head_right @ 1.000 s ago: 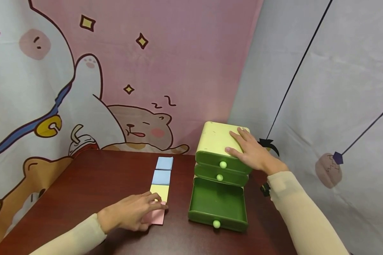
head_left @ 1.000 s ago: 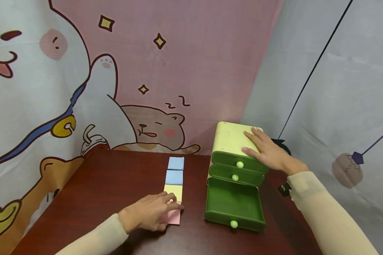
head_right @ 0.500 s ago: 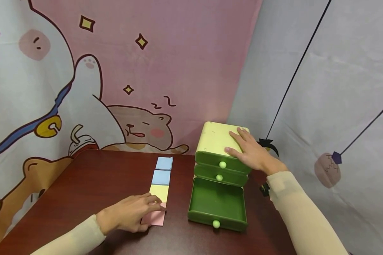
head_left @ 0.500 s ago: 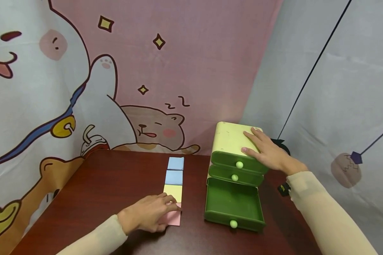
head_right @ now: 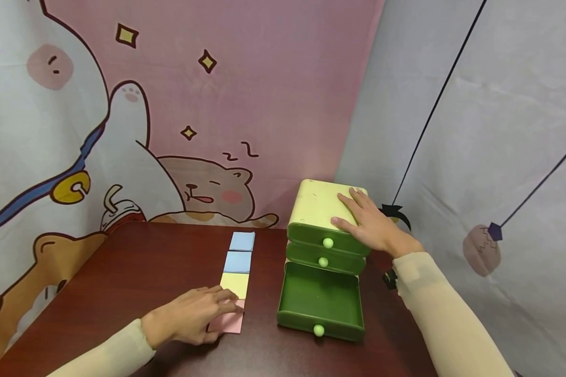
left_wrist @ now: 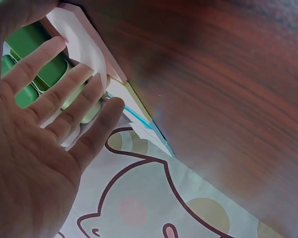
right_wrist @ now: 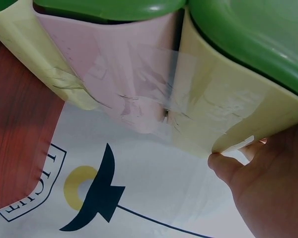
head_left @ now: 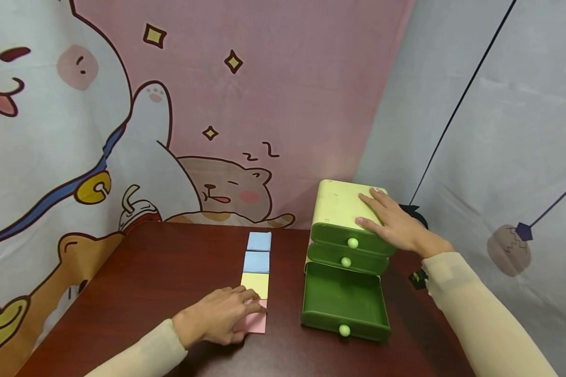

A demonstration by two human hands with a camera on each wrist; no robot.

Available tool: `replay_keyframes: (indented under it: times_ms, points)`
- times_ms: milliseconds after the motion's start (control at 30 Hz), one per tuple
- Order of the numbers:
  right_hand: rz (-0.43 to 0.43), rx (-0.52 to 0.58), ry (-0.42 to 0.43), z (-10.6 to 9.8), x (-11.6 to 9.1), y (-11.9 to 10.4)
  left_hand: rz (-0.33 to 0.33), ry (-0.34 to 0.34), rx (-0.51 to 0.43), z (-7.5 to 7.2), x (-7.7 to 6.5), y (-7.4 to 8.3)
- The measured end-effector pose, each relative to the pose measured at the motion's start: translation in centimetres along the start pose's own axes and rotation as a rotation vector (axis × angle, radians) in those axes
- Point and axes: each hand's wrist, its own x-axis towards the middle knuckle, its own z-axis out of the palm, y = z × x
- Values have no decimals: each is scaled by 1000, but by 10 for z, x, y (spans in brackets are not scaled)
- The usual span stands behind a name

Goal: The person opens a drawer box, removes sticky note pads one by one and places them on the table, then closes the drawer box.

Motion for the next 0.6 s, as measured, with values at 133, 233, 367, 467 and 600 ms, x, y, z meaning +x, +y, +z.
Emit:
replay_keyframes:
  times_ms: [133,233,367,467,600]
  points:
    - [0,2,0,0,0,1,-1,-3,13,0,0,1]
    - [-3,7,1,0,0,1,9,2,31,-2,1,1]
    - [-5,13,1,-1,0,1,22,2,62,-3,2,2]
    - [-5,16,-1,-1,0,1,16,-17,68,-3,3,3]
    - [-9,14,0,0,1,1,8,-27,59,-5,4,4]
